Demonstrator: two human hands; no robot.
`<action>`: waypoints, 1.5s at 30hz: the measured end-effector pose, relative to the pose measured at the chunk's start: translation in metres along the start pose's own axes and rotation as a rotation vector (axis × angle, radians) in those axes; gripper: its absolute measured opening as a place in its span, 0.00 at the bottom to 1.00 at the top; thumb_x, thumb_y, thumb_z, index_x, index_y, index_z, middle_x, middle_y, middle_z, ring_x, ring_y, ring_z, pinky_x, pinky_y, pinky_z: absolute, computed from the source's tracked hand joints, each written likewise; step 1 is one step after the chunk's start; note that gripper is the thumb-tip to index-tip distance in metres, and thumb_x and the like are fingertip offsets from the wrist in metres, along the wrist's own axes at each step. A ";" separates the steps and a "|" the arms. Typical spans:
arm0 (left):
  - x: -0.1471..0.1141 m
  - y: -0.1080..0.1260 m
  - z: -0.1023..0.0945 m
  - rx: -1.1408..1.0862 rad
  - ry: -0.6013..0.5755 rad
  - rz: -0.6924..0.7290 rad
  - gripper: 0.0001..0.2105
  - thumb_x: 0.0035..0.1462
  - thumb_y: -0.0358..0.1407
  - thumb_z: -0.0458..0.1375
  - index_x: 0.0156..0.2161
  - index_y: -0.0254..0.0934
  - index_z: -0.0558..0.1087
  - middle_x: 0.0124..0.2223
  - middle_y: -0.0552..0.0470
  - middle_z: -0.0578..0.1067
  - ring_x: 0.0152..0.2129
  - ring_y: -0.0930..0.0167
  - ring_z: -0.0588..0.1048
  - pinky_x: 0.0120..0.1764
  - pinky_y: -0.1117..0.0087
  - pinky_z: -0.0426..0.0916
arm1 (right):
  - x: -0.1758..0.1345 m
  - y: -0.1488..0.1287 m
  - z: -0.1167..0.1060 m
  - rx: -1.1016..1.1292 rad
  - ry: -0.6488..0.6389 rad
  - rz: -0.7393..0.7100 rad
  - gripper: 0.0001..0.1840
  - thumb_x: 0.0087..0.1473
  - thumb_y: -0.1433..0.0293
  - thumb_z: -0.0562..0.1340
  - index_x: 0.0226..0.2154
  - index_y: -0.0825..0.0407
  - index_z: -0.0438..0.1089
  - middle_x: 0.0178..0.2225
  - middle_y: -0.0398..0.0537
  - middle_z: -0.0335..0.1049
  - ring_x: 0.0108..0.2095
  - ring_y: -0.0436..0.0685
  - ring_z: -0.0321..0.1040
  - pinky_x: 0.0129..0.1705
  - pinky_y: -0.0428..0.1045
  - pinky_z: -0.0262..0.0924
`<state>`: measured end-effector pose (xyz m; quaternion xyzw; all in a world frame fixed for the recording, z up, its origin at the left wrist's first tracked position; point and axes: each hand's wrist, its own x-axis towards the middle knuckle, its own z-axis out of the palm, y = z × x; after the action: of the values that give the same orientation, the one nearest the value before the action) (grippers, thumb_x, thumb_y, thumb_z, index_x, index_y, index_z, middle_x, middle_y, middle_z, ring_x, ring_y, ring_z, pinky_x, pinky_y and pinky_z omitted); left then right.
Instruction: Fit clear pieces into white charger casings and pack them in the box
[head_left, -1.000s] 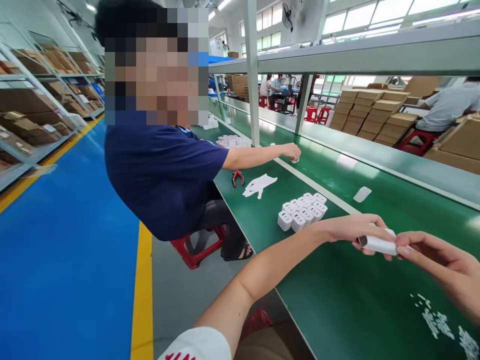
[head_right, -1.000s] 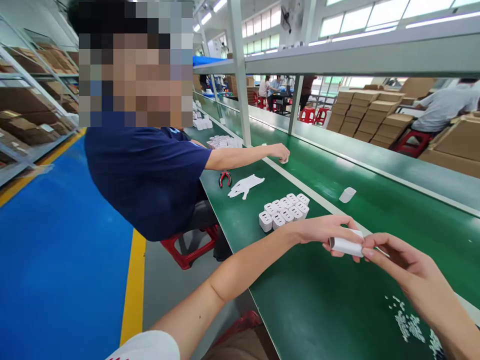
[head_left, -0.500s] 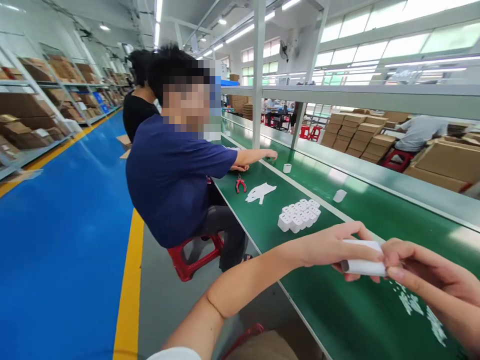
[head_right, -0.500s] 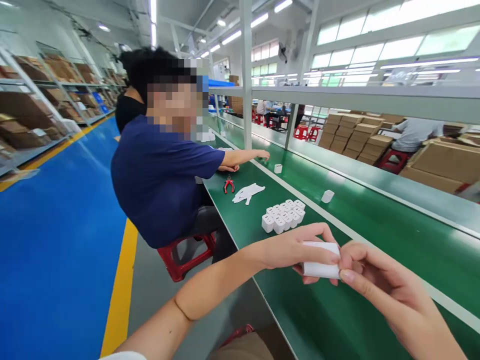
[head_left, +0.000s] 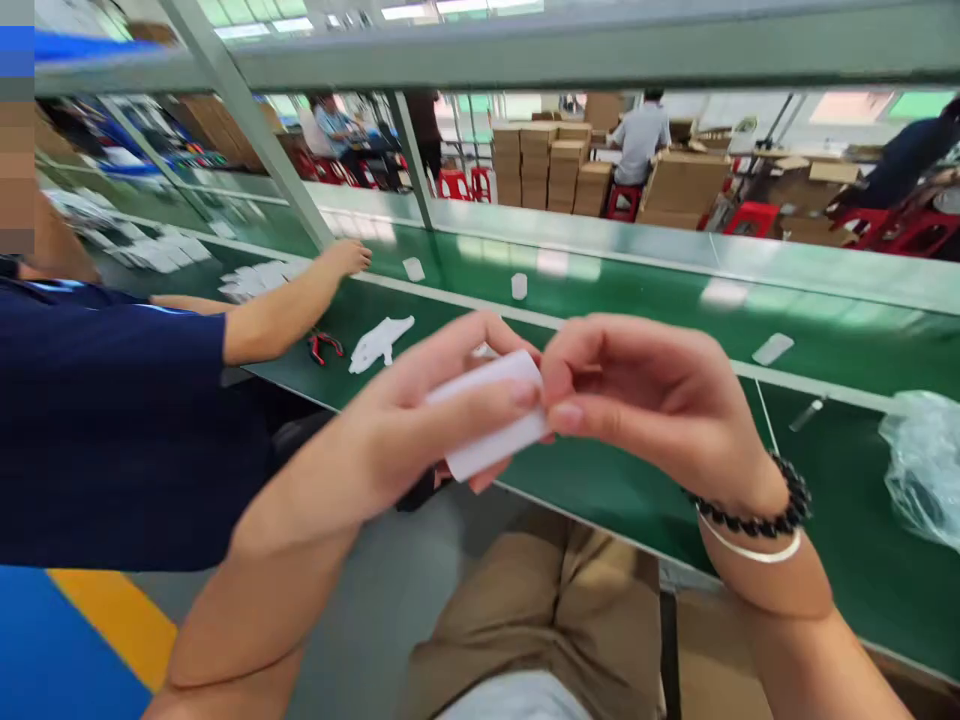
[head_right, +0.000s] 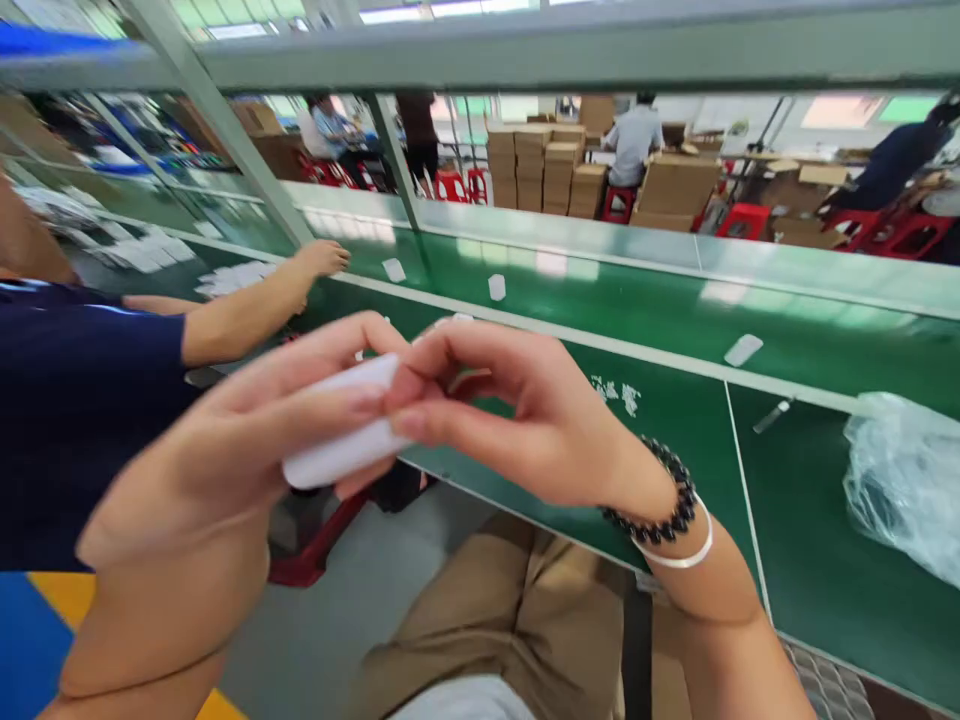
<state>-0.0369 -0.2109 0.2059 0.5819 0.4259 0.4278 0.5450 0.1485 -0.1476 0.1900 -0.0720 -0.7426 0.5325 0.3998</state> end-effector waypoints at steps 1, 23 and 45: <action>0.001 0.001 -0.002 0.014 0.031 0.007 0.08 0.60 0.39 0.58 0.36 0.37 0.66 0.21 0.58 0.70 0.14 0.79 0.66 0.17 0.81 0.57 | 0.005 0.001 -0.001 0.011 -0.011 -0.011 0.03 0.56 0.75 0.66 0.32 0.56 0.71 0.32 0.44 0.70 0.32 0.49 0.68 0.35 0.45 0.68; 0.029 -0.051 -0.021 -0.217 0.012 -0.209 0.10 0.61 0.38 0.56 0.37 0.31 0.72 0.32 0.49 0.74 0.19 0.80 0.65 0.20 0.79 0.59 | 0.028 0.071 -0.027 0.129 -0.205 0.334 0.11 0.53 0.65 0.70 0.32 0.54 0.70 0.27 0.39 0.71 0.28 0.48 0.68 0.32 0.46 0.67; 0.025 -0.071 -0.029 -0.324 -0.048 -0.280 0.10 0.58 0.39 0.57 0.36 0.31 0.73 0.31 0.45 0.76 0.16 0.80 0.63 0.17 0.77 0.53 | 0.024 0.081 -0.024 0.149 -0.213 0.308 0.14 0.49 0.65 0.73 0.33 0.58 0.74 0.29 0.46 0.74 0.28 0.50 0.72 0.32 0.45 0.69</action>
<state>-0.0597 -0.1762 0.1369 0.4318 0.4151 0.3968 0.6955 0.1224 -0.0833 0.1368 -0.0984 -0.7195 0.6453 0.2372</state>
